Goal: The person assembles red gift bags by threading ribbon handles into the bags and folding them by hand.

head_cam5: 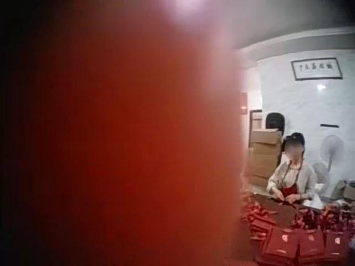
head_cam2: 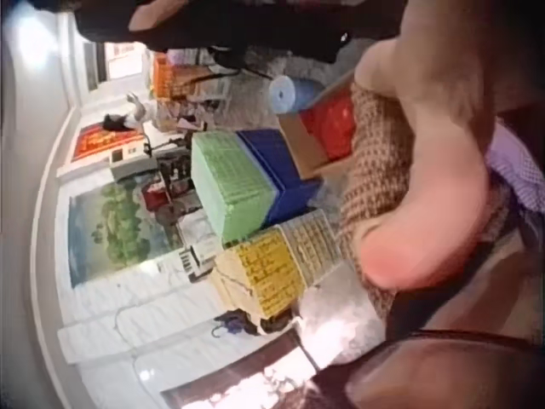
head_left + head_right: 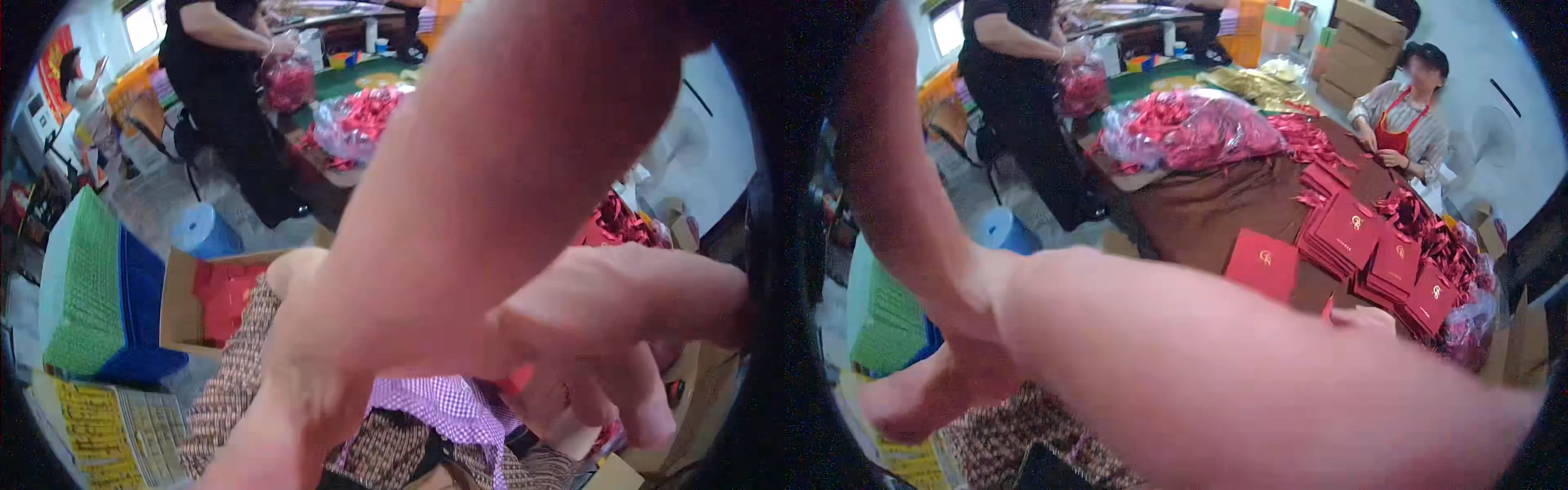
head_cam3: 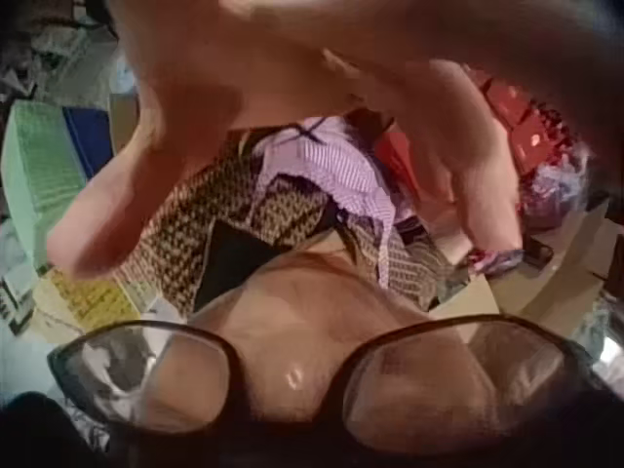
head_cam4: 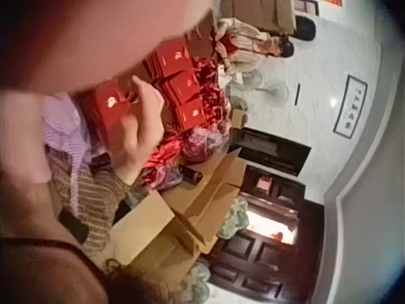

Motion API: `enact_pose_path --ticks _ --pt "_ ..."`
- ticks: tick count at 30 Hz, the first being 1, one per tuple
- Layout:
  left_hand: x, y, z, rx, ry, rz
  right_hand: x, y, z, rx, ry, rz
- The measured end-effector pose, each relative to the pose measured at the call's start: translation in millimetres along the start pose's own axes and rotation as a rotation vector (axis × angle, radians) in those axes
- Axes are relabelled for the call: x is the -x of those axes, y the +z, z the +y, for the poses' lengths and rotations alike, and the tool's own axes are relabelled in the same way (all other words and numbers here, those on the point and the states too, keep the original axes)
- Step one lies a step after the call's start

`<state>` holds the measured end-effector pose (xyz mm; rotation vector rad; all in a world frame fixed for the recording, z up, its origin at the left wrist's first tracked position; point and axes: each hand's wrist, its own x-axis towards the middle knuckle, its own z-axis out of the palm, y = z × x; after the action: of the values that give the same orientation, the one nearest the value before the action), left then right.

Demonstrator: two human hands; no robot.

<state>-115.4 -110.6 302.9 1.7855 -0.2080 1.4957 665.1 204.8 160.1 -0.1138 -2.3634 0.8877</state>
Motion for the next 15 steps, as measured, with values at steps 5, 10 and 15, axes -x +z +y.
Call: enact_pose_path --ticks 5,10,15 --pt "-33 -10 -28 0.027 -0.011 -0.063 -389 308 -176 -0.638 -0.458 -0.150" --pt "-64 -24 -48 0.157 0.110 -0.154 -465 320 -260 -0.847 -0.422 -0.014" --pt "-74 -23 -65 0.259 0.159 -0.182 -459 313 -246 -1.167 -0.177 -0.460"
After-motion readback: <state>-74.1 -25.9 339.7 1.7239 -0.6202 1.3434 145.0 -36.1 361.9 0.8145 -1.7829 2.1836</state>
